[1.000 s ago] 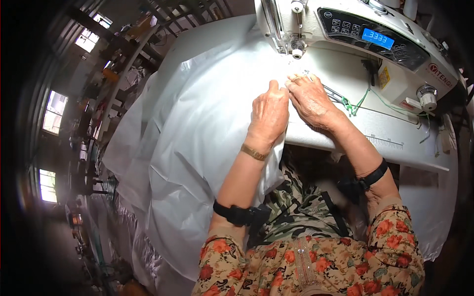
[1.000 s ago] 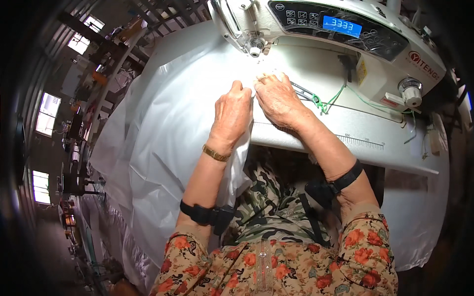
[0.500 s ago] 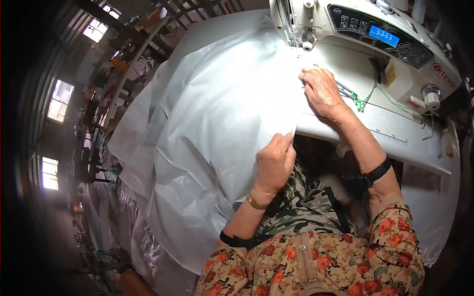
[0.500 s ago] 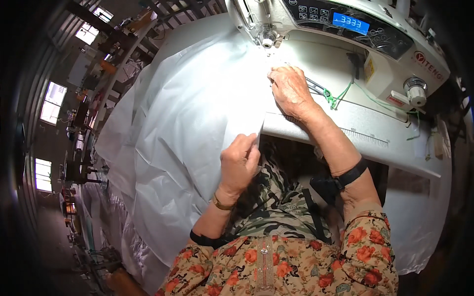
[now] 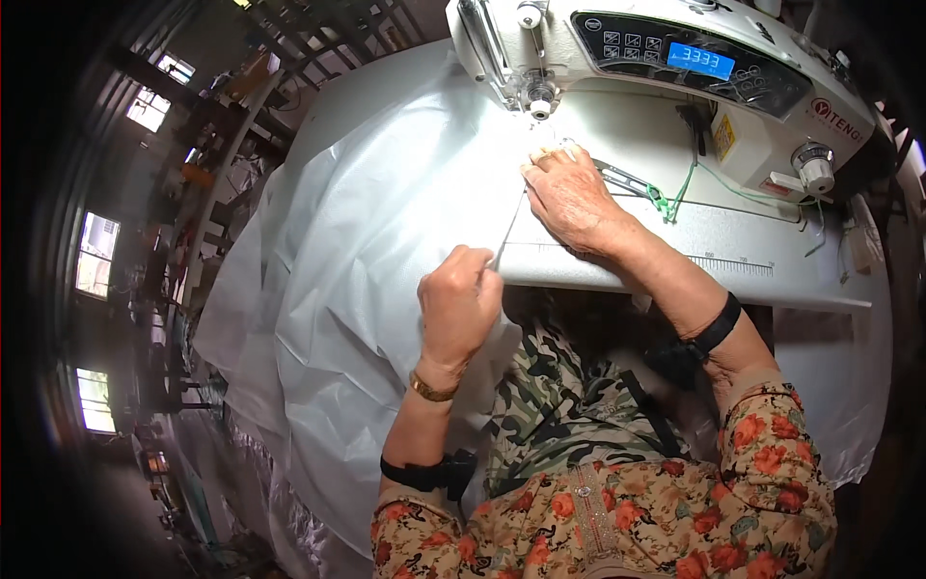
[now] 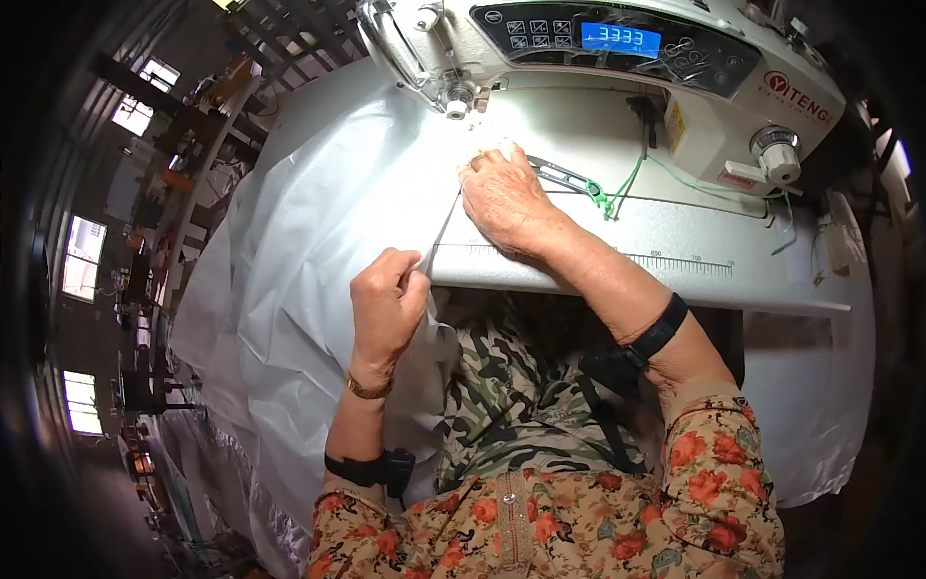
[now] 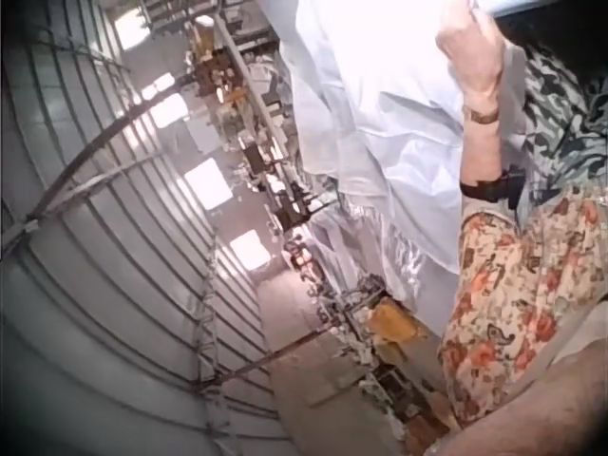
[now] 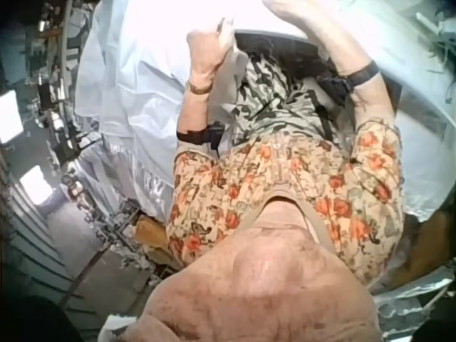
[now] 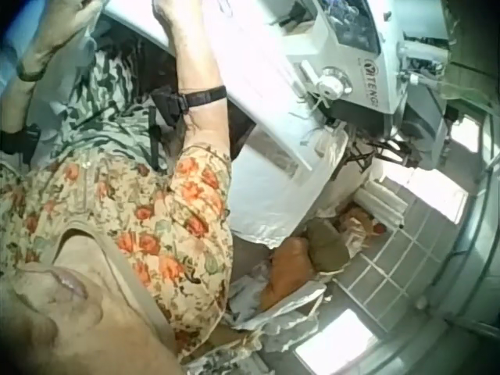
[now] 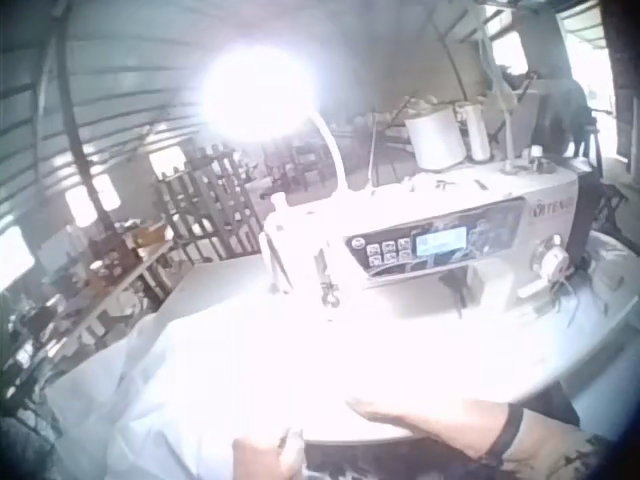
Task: Sewing the edges of a large white plastic sheet using an industrial sewing machine.
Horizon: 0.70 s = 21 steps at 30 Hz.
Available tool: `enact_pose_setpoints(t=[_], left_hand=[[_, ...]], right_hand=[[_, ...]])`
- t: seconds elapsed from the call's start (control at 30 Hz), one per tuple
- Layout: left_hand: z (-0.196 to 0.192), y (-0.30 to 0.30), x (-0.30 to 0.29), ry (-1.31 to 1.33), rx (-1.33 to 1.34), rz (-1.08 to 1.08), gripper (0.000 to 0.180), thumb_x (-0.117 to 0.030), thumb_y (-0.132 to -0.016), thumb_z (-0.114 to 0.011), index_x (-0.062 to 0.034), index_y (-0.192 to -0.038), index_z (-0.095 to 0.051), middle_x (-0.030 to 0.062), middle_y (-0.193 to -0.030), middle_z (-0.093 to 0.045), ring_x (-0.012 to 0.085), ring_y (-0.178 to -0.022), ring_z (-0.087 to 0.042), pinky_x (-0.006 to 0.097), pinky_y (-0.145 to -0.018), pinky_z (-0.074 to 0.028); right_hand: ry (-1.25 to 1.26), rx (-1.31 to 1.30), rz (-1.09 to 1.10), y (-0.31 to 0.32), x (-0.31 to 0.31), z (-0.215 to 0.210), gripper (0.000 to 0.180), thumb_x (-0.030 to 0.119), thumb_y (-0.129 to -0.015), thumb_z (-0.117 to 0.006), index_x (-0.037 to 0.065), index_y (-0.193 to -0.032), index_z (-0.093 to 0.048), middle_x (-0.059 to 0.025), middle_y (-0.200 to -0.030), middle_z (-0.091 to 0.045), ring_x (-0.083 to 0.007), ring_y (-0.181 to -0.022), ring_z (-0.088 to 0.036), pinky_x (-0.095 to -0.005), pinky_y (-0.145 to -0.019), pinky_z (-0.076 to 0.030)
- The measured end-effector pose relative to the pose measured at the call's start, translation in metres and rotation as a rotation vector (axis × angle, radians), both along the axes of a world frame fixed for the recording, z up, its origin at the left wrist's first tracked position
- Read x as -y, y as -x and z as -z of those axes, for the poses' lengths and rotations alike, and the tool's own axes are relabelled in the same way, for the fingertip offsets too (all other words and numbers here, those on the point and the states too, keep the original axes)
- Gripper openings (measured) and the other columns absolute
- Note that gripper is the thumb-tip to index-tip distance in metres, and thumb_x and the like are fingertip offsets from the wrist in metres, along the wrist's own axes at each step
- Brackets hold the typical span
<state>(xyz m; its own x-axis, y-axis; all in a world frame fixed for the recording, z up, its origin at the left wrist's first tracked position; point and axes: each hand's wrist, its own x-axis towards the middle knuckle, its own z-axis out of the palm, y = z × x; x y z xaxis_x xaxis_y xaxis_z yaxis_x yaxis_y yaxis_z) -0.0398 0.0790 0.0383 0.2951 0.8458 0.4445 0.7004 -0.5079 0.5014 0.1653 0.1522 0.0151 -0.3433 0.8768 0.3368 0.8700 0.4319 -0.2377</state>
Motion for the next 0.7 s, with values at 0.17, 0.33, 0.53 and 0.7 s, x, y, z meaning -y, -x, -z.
enact_pose_setpoints(t=[0.17,0.33,0.53,0.7], left_hand=[[-0.004,-0.037,-0.022,-0.046,0.055,0.083,0.011,-0.005,-0.079,-0.058,-0.0001,-0.084,-0.066,0.0167,-0.079,-0.064,0.0376,-0.068,-0.062,0.045,-0.064,-0.050],[0.004,-0.044,-0.017,-0.050,0.022,0.024,0.016,-0.003,-0.080,-0.062,0.0044,-0.093,-0.068,0.0181,-0.076,-0.064,0.0304,-0.065,-0.063,0.037,-0.062,-0.050],[0.026,-0.033,0.057,0.045,0.202,-0.005,0.045,-0.014,-0.092,-0.068,0.0062,-0.130,-0.054,0.0227,-0.110,-0.064,0.0292,-0.096,-0.065,0.037,-0.081,-0.051],[0.115,0.021,0.146,0.135,0.233,-0.053,0.060,-0.009,-0.089,-0.068,0.0055,-0.141,-0.041,0.0249,-0.136,-0.051,0.0413,-0.124,-0.049,0.045,-0.105,-0.040]], right_hand=[[-0.078,-0.040,0.017,-0.002,0.001,-0.004,0.027,0.013,-0.092,-0.051,-0.002,-0.113,-0.061,-0.0193,-0.112,-0.063,-0.0329,-0.114,-0.055,-0.0494,-0.105,-0.033],[-0.108,-0.120,0.005,-0.003,0.003,-0.001,0.025,0.012,-0.091,-0.051,-0.002,-0.110,-0.060,-0.0183,-0.104,-0.063,-0.0334,-0.109,-0.056,-0.0483,-0.102,-0.034],[-0.261,-0.248,-0.047,-0.010,0.007,0.012,0.029,0.008,-0.089,-0.053,-0.003,-0.115,-0.059,-0.0215,-0.110,-0.063,-0.0344,-0.112,-0.056,-0.0454,-0.100,-0.039],[-0.254,-0.603,-0.193,-0.014,0.104,0.012,0.030,0.013,-0.090,-0.061,-0.002,-0.117,-0.060,-0.0216,-0.110,-0.064,-0.0356,-0.103,-0.061,-0.0419,-0.090,-0.048]])
